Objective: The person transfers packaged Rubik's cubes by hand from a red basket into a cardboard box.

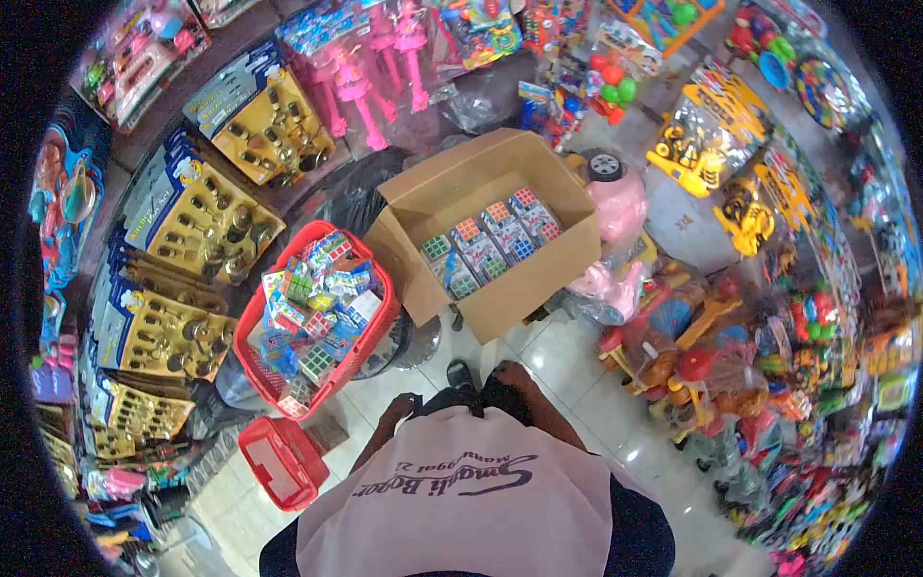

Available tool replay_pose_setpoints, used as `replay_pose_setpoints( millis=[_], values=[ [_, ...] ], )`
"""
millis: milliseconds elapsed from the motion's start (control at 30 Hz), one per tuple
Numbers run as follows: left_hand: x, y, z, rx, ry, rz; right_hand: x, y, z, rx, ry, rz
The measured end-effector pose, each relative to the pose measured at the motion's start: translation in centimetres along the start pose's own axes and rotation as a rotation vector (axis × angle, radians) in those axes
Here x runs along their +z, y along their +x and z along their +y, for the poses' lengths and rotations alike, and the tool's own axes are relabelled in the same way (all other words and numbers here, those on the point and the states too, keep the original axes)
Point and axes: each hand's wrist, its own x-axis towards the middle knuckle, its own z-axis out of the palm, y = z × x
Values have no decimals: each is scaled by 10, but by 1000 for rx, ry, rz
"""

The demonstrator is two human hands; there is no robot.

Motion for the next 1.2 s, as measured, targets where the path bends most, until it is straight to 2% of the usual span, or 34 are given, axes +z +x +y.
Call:
replay_pose_setpoints(
  millis=[100,133,233,300,333,433,467,567,600,633,700,733,767,800,833,933,1000,1067,1100,1167,1200],
  values=[
    [40,36,-54,103,-42,-40,18,-31,10,184,123,99],
    [5,13,-24,177,-23,-66,23,-38,15,247,140,96],
    [-7,20,-23,449,158,-204,35,-71,4,429,279,55],
    [-5,18,-25,353,-12,-144,50,-89,2,510,378,45],
    [-2,11,-25,300,-98,-121,64,-100,2,464,444,114],
    [7,-7,-29,134,-217,-260,105,-128,-2,491,497,100],
    [12,-16,-32,275,-99,-206,122,-135,-6,512,526,83],
    [14,-65,-30,181,-77,-262,181,-161,-9,494,629,148],
    [39,-55,-67,295,29,-258,182,-176,-26,543,678,96],
    [39,-64,-78,299,-53,-235,196,-180,-18,514,737,16],
    [42,-85,-95,296,-224,-188,201,-195,-29,538,626,-4],
    [26,-98,-92,106,-258,-297,207,-199,-30,548,603,-2],
    [12,-112,-89,153,-330,-268,212,-198,-31,553,581,-2],
    [7,-116,-89,205,-193,-157,217,-198,-34,560,604,-1],
    [5,-118,-90,253,-53,-50,218,-198,-41,526,661,-8],
    [-30,-159,-52,232,-139,95,216,-182,-69,465,578,-60],
    [-53,-178,-35,336,-125,159,215,-164,-85,377,466,-85],
    [-85,-203,-17,451,-124,227,208,-145,-117,272,381,-11],
    [-105,-218,-4,450,-199,212,205,-136,-132,220,343,27],
    [-151,-245,24,452,-347,174,211,-100,-145,-95,353,204],
    [-172,-254,32,504,-339,199,198,-101,-178,-124,459,271]
  ],
)
